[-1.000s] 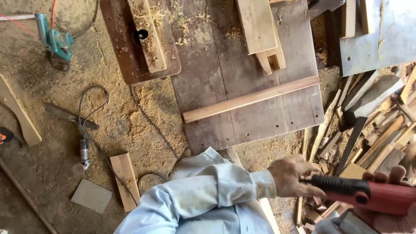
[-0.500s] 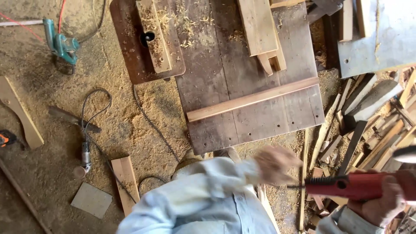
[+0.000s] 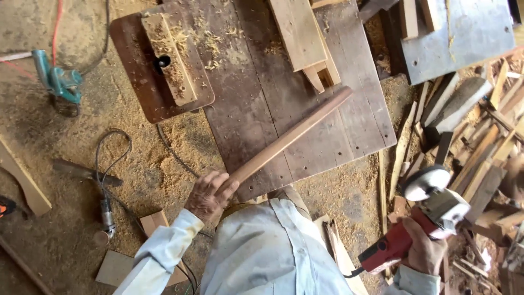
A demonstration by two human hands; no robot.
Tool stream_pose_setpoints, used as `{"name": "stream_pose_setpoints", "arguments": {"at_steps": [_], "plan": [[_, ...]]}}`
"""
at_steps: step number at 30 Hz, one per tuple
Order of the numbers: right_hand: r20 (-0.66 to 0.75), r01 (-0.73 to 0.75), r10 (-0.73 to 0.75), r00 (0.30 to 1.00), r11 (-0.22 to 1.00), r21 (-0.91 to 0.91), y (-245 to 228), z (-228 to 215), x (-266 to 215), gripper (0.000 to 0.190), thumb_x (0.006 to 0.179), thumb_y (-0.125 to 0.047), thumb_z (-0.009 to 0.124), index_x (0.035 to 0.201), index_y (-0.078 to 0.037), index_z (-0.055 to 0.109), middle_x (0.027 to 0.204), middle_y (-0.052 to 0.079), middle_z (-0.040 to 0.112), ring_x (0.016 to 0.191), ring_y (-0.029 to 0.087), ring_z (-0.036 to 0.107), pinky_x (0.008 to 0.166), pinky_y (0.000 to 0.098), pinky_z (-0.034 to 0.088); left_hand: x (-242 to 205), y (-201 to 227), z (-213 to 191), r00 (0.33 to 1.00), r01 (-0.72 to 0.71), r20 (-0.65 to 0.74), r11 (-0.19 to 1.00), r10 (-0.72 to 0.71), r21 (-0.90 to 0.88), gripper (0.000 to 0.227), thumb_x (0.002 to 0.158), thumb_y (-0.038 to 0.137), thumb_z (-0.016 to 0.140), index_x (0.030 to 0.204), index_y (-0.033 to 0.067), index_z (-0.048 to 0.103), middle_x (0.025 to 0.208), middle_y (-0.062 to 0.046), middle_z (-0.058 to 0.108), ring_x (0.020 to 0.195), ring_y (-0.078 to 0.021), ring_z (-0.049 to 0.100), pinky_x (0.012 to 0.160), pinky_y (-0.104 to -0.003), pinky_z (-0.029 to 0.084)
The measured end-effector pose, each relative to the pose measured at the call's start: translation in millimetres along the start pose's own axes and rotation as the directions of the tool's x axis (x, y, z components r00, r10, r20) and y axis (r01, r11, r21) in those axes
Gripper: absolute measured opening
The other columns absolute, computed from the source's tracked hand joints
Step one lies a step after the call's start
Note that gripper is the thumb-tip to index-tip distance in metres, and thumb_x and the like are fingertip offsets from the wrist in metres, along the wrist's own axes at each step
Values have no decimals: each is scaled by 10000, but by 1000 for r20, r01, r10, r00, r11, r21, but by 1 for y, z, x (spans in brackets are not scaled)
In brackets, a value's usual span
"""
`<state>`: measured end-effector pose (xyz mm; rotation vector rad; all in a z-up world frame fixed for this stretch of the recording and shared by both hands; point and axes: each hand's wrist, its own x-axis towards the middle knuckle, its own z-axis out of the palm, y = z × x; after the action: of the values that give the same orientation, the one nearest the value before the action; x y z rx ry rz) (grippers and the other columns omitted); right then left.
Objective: Sanding a wooden strip with an angle grinder and then routing a groove into it using a table-mounted router.
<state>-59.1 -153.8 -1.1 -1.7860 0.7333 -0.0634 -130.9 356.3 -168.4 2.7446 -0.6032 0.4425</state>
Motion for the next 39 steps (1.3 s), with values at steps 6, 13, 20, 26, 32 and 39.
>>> {"name": "stream_pose_setpoints", "arguments": {"at_steps": [6,13,20,26,32,39], "plan": [[74,-28,38,997,991,-131,-13,16,-4,399,736,-89,803,1115,-62,680,1052,65,677,792,207,622,708,347,593,41,-2,9,968,177,-86,884,-236,-433,327,1103,163,491,1390,36,583,1009,-168,703,737,-225,684,581,-279,670],[280,42,22,960,974,-221,-27,44,-16,313,756,-41,783,1055,3,703,1012,122,681,788,243,596,676,383,549,46,-5,19,902,299,-138,823,-409,-483,242,946,136,722,1134,65,588,1100,-115,579,915,-253,655,735,-361,644],[255,6,103,961,920,-392,-30,67,-15,333,708,-72,847,1013,8,743,881,133,720,699,221,600,601,340,508,3,-11,47,859,335,-127,732,-496,-593,463,868,99,813,1302,185,678,1080,-56,569,893,-215,626,676,-322,588],[459,89,116,881,911,-403,-27,90,-15,247,701,-18,848,908,48,731,849,172,729,654,274,645,556,385,565,9,-8,71,876,326,-52,667,-480,-669,407,976,289,717,1373,304,626,888,26,660,640,-112,516,538,-268,457],[674,85,286,681,883,-461,-83,158,-60,208,752,27,801,893,160,726,705,266,754,278,268,633,240,343,602,28,1,71,821,263,51,297,-569,-918,461,916,109,796,1345,221,670,905,53,773,568,-34,487,535,-222,481],[714,453,350,606,586,-672,-81,216,-89,520,646,-238,862,1092,-58,663,870,191,751,805,370,757,723,463,639,31,5,75,819,204,94,135,-566,-970,397,953,255,678,1310,82,673,1125,-189,755,1013,-301,731,850,-419,636]]}}
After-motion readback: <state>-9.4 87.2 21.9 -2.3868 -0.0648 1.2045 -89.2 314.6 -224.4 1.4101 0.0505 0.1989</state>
